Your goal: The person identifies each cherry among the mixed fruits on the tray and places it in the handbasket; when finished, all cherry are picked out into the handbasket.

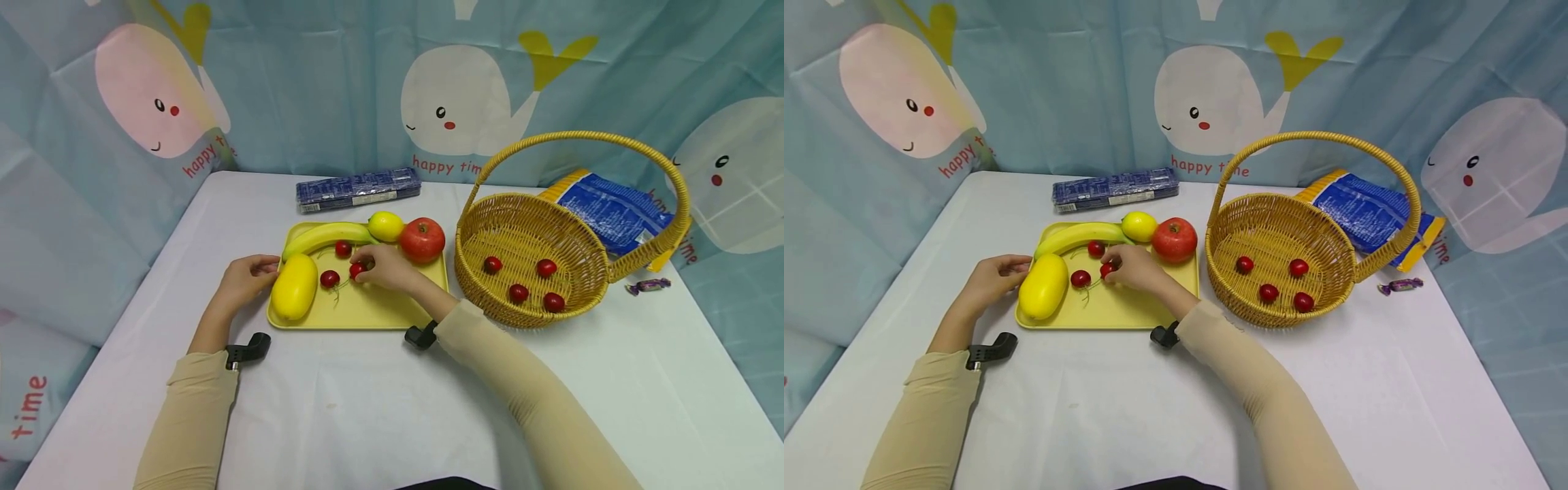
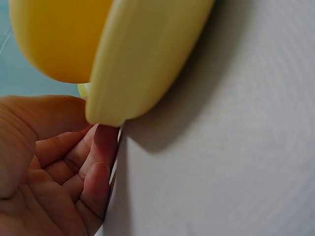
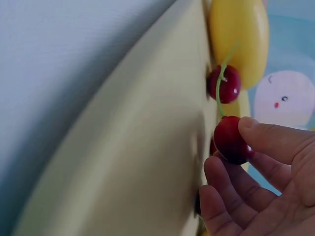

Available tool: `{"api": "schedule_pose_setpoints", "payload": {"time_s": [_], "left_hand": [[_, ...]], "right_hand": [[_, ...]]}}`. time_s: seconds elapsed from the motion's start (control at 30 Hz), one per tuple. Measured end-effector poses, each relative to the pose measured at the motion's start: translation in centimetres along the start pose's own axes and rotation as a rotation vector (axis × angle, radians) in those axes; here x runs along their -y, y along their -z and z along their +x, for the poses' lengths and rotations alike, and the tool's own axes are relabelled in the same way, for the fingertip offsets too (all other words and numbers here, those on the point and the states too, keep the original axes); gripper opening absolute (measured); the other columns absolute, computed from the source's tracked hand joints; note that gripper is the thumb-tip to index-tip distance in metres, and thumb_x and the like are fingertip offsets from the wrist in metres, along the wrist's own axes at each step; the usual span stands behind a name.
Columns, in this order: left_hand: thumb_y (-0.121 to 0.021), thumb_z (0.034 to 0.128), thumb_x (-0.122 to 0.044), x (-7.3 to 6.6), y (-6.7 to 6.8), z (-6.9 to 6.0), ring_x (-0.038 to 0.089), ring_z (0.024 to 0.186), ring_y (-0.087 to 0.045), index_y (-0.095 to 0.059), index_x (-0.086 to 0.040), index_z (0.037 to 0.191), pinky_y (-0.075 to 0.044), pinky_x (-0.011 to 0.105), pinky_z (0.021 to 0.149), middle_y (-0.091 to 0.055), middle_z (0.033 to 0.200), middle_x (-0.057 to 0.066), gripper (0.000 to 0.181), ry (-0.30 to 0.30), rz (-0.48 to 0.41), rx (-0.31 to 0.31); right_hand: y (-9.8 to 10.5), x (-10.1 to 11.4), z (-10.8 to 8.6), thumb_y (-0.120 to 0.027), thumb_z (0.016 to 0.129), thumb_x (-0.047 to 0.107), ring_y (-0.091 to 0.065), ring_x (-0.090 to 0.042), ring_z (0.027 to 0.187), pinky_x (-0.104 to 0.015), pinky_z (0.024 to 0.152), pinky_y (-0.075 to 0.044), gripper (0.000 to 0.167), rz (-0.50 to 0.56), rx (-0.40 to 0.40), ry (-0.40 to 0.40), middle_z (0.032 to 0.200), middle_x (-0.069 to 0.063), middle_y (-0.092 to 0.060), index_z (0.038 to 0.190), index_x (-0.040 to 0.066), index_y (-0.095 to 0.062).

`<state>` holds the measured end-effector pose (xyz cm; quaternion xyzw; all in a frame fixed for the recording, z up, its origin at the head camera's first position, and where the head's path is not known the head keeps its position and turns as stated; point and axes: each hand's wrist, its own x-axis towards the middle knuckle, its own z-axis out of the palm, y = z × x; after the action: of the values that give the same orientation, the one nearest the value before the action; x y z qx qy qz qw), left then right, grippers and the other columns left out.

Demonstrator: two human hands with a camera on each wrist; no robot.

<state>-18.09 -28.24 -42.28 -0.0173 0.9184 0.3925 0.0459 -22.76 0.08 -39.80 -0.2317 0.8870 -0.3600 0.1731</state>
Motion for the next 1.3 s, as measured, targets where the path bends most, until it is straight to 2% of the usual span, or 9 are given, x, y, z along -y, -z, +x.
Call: {"api": "schedule_pose_setpoints", "payload": {"time_s": [0.17,0.43,0.7,0.97,1.17,1.3], "left_hand": [[-0.057,0.0907,-0.015,0.0,0.1,0.1,0.025,0.083,-0.052,-0.053,0.004,0.124,-0.043,0.017,0.063,-0.059,0.100,0.019,0.039,-0.013,0.003,-0.002],[-0.056,0.0914,-0.016,-0.1,0.1,0.0,0.026,0.087,-0.054,-0.052,0.004,0.126,-0.044,0.016,0.064,-0.058,0.103,0.019,0.040,0.009,-0.010,0.021],[-0.056,0.0916,-0.017,0.0,-0.1,-0.1,0.025,0.087,-0.053,-0.052,0.003,0.126,-0.045,0.017,0.063,-0.057,0.104,0.019,0.040,0.010,-0.015,0.023],[-0.056,0.0917,-0.018,0.0,-0.2,-0.1,0.024,0.085,-0.052,-0.052,0.003,0.126,-0.044,0.018,0.064,-0.057,0.104,0.018,0.040,0.012,-0.011,0.030],[-0.056,0.0924,-0.018,-0.2,-0.1,-0.1,0.024,0.085,-0.052,-0.052,0.003,0.126,-0.044,0.017,0.064,-0.057,0.104,0.018,0.040,0.011,-0.007,0.020],[-0.056,0.0924,-0.019,-0.2,0.1,-0.1,0.024,0.085,-0.052,-0.051,0.003,0.126,-0.044,0.017,0.064,-0.056,0.105,0.018,0.040,0.013,-0.007,0.022]], "right_hand": [[1.1,0.2,-0.5,-0.072,0.080,0.018,-0.054,-0.012,0.092,-0.023,0.081,-0.045,0.033,0.014,-0.016,0.013,0.104,0.002,-0.063,0.111,0.013,-0.065],[2.9,0.7,-1.4,-0.072,0.080,0.018,-0.055,-0.013,0.098,-0.027,0.083,-0.045,0.034,0.025,-0.064,0.022,0.107,0.000,-0.064,0.113,0.011,-0.065],[4.6,0.9,-2.8,-0.070,0.082,0.015,-0.057,-0.015,0.095,-0.027,0.079,-0.048,0.032,0.107,-0.079,0.047,0.108,-0.002,-0.063,0.114,0.010,-0.064],[8.0,0.7,-5.6,-0.068,0.084,0.015,-0.059,-0.020,0.090,-0.030,0.079,-0.048,0.034,0.169,-0.134,0.022,0.109,-0.004,-0.062,0.117,0.011,-0.062],[11.2,0.0,-8.2,-0.068,0.084,0.015,-0.059,-0.025,0.090,-0.036,0.079,-0.050,0.035,0.253,-0.190,-0.034,0.110,-0.007,-0.060,0.117,0.011,-0.062],[13.1,-1.0,-9.8,-0.068,0.084,0.017,-0.059,-0.024,0.091,-0.036,0.082,-0.049,0.035,0.242,-0.217,-0.064,0.111,-0.006,-0.061,0.118,0.011,-0.061]]}}
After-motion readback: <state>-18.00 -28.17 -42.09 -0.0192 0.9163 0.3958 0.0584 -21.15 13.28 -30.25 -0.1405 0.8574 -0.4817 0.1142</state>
